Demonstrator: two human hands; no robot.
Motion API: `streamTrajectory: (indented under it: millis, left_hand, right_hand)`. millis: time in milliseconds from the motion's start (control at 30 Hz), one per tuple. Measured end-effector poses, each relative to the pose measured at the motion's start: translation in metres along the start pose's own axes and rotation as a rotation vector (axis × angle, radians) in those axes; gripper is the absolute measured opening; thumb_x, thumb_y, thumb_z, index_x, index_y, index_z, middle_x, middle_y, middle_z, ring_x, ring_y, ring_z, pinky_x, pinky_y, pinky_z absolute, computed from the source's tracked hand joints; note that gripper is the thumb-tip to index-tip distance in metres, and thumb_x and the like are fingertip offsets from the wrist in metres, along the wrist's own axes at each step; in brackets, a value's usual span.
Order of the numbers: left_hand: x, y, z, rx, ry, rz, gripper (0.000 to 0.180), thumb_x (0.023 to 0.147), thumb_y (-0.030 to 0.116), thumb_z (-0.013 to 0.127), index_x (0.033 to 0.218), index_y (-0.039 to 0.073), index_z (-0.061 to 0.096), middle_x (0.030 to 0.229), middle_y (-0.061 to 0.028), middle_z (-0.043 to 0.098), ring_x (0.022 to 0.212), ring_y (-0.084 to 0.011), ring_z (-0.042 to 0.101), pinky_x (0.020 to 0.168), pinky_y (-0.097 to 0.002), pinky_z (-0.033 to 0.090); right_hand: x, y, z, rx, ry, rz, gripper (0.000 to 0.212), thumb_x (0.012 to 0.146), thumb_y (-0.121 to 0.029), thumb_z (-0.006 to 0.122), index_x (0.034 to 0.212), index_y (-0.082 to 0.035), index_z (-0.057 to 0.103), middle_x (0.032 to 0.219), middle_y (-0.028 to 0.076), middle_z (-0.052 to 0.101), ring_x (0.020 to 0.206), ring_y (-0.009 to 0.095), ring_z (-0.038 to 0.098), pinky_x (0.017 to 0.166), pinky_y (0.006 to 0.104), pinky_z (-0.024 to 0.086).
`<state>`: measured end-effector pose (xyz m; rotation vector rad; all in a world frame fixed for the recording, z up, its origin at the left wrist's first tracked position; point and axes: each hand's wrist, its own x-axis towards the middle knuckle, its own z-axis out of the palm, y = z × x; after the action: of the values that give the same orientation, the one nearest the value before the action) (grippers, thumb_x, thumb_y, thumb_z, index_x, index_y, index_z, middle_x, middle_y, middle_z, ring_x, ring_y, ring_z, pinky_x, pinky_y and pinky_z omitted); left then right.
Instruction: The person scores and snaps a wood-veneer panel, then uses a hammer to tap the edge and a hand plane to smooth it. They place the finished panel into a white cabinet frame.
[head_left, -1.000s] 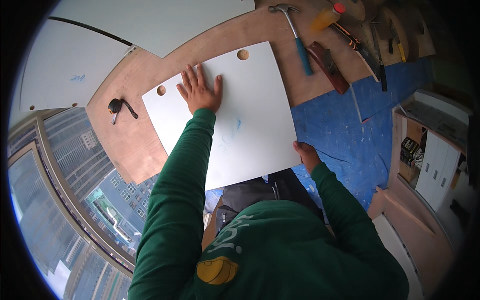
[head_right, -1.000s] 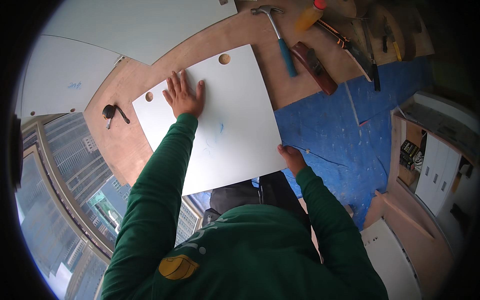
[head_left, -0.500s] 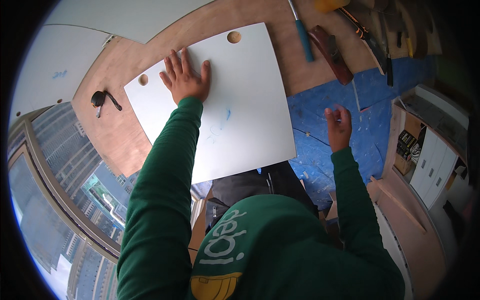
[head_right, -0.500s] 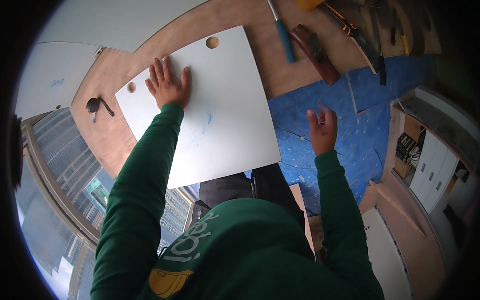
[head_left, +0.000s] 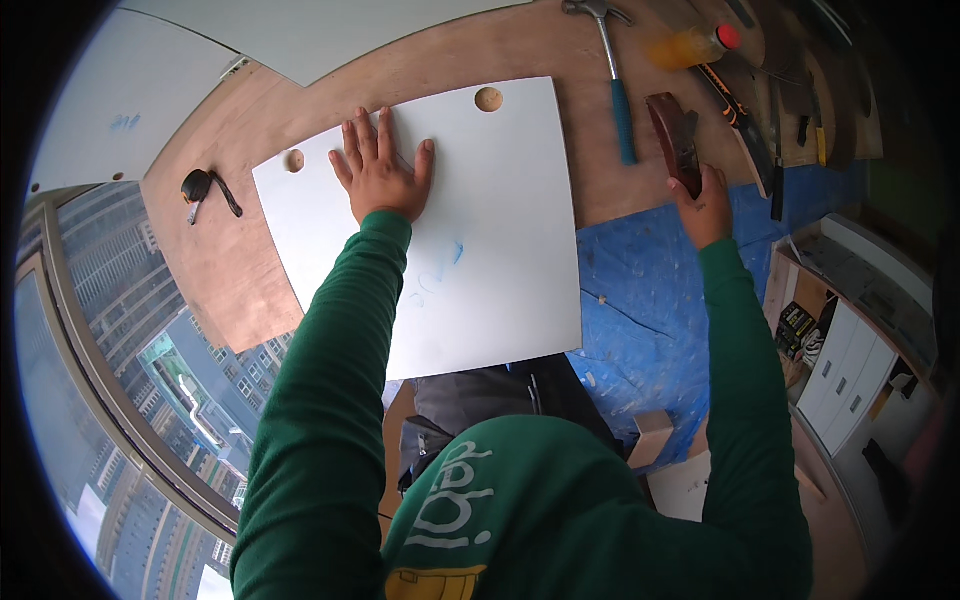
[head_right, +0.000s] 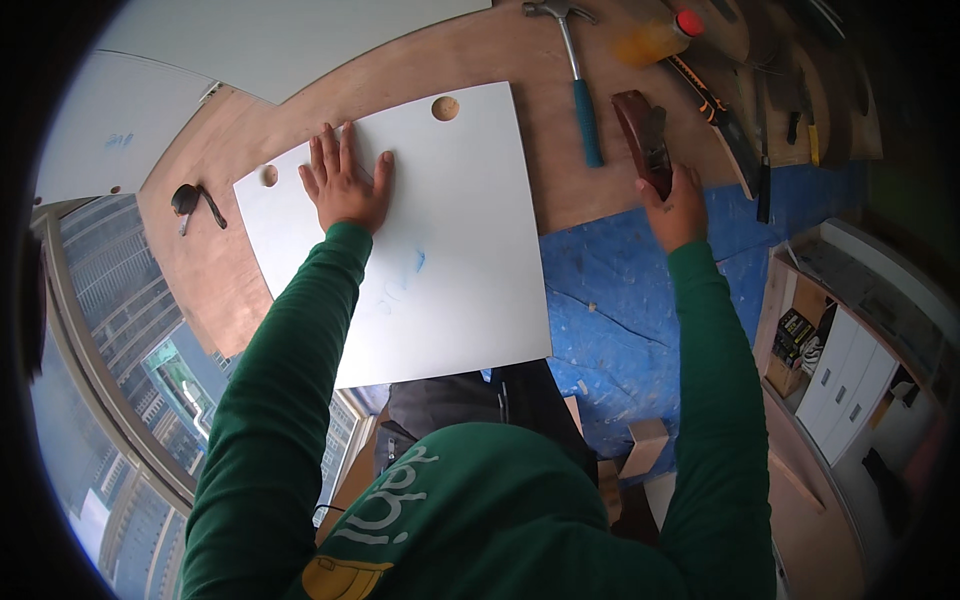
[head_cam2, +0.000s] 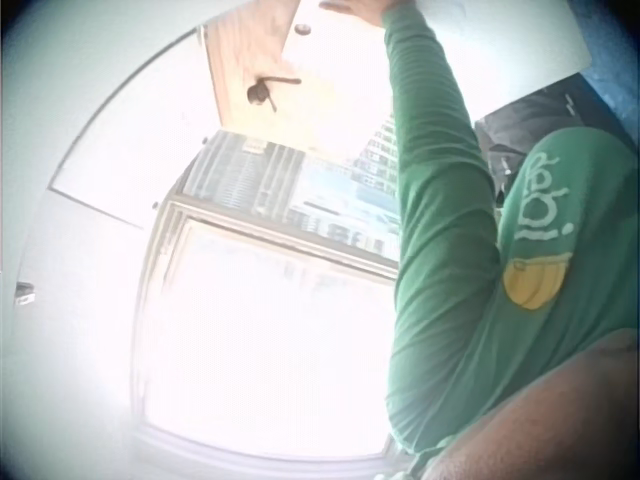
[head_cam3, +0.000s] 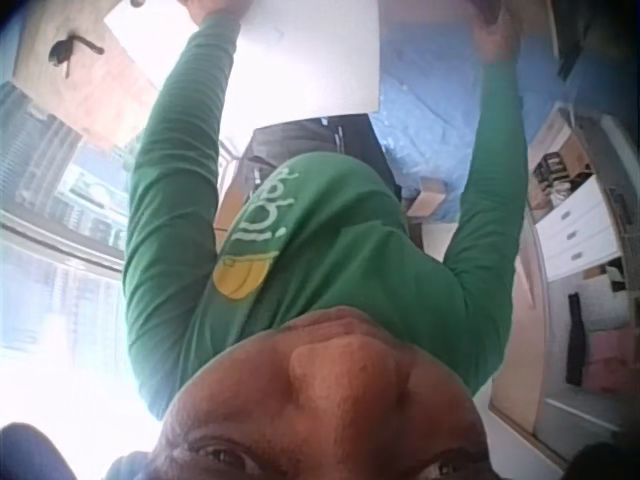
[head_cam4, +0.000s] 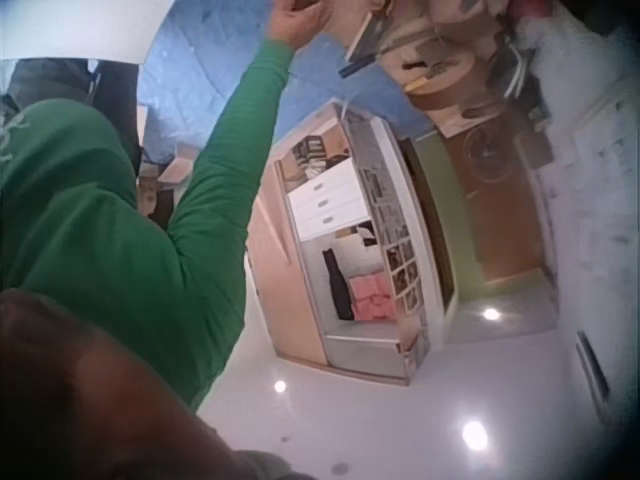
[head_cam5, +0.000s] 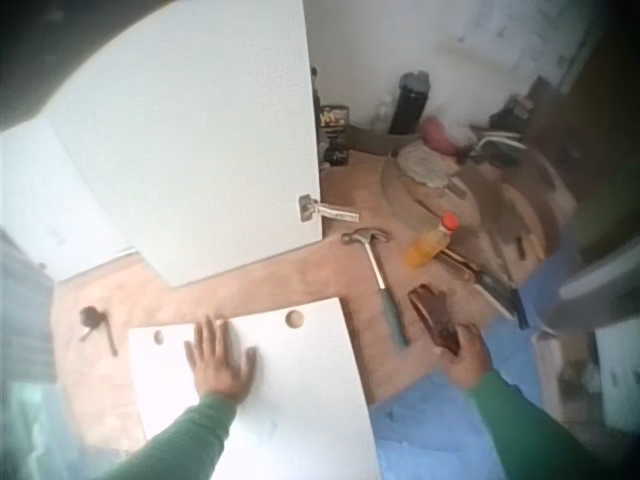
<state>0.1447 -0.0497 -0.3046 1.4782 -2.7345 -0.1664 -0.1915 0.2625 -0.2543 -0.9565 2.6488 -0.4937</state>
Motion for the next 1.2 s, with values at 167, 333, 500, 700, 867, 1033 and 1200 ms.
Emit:
streamTrajectory:
  millis: [167, 333, 500, 700, 867, 1033, 1200]
  left_hand:
    - [-0.001, 0.000, -0.002, -0.013, 0.007, -0.005, 0.081, 0.102, 0.065, 0.045, 0.167, 0.020, 0.030, 0.177, -0.0105, 0.018, 0.164, -0.0282, 0.010, 0.132, -0.0528, 0.001]
    - [0.001, 0.001, -0.003, -0.002, -0.022, -0.014, 0.082, 0.102, 0.068, 0.039, 0.168, 0.020, 0.029, 0.177, -0.0116, 0.017, 0.165, -0.0287, 0.008, 0.132, -0.0528, 0.000]
    - [0.000, 0.000, -0.003, -0.024, -0.026, -0.016, 0.082, 0.102, 0.067, 0.040, 0.168, 0.020, 0.030, 0.177, -0.0117, 0.019, 0.165, -0.0289, 0.009, 0.132, -0.0537, 0.000]
    - [0.000, 0.001, -0.005, -0.002, -0.026, -0.019, 0.082, 0.102, 0.066, 0.045, 0.168, 0.020, 0.028, 0.177, -0.0101, 0.017, 0.165, -0.0282, 0.009, 0.132, -0.0524, 0.001]
    - [0.000, 0.000, -0.004, -0.013, -0.030, -0.020, 0.082, 0.102, 0.066, 0.045, 0.168, 0.021, 0.027, 0.177, -0.0107, 0.017, 0.164, -0.0289, 0.009, 0.132, -0.0528, 0.001]
    - [0.000, 0.001, -0.005, -0.015, -0.027, -0.017, 0.082, 0.102, 0.065, 0.045, 0.168, 0.020, 0.027, 0.177, -0.0110, 0.018, 0.164, -0.0295, 0.010, 0.132, -0.0532, 0.001]
    - [0.000, 0.001, -0.006, -0.030, -0.034, -0.023, 0.082, 0.102, 0.065, 0.046, 0.168, 0.020, 0.028, 0.177, -0.0106, 0.017, 0.165, -0.0292, 0.009, 0.131, -0.0530, 0.001]
  right_hand:
    - [-0.021, -0.073, -0.003, 0.365, -0.098, 0.142, 0.043, 0.093, -0.034, 0.078, 0.116, 0.000, 0.067, 0.110, 0.019, 0.068, 0.102, 0.036, 0.067, 0.089, 0.0466, 0.054]
    - [0.025, -0.147, 0.052, 0.121, 0.029, -0.160, 0.051, 0.091, -0.045, 0.077, 0.110, 0.001, 0.066, 0.108, 0.019, 0.070, 0.096, 0.039, 0.069, 0.085, 0.0480, 0.056]
    - [0.070, -0.176, 0.071, 0.085, -0.041, 0.011, 0.057, 0.090, -0.051, 0.076, 0.104, 0.003, 0.064, 0.109, 0.022, 0.071, 0.099, 0.043, 0.069, 0.088, 0.0488, 0.056]
    - [0.095, -0.189, 0.083, 0.062, 0.039, 0.098, 0.061, 0.088, -0.054, 0.075, 0.105, 0.004, 0.066, 0.110, 0.024, 0.071, 0.103, 0.041, 0.069, 0.091, 0.0476, 0.055]
    - [0.097, -0.195, 0.086, 0.088, 0.065, 0.102, 0.063, 0.087, -0.053, 0.076, 0.109, 0.006, 0.067, 0.114, 0.026, 0.070, 0.106, 0.041, 0.069, 0.093, 0.0473, 0.055]
    - [0.095, -0.195, 0.083, 0.106, 0.020, 0.134, 0.064, 0.087, -0.052, 0.077, 0.112, 0.006, 0.067, 0.116, 0.025, 0.071, 0.107, 0.040, 0.069, 0.092, 0.0466, 0.055]
    - [0.087, -0.177, 0.089, 0.426, -0.040, 0.157, 0.056, 0.090, -0.048, 0.077, 0.109, 0.003, 0.066, 0.104, 0.018, 0.072, 0.093, 0.032, 0.070, 0.085, 0.0427, 0.056]
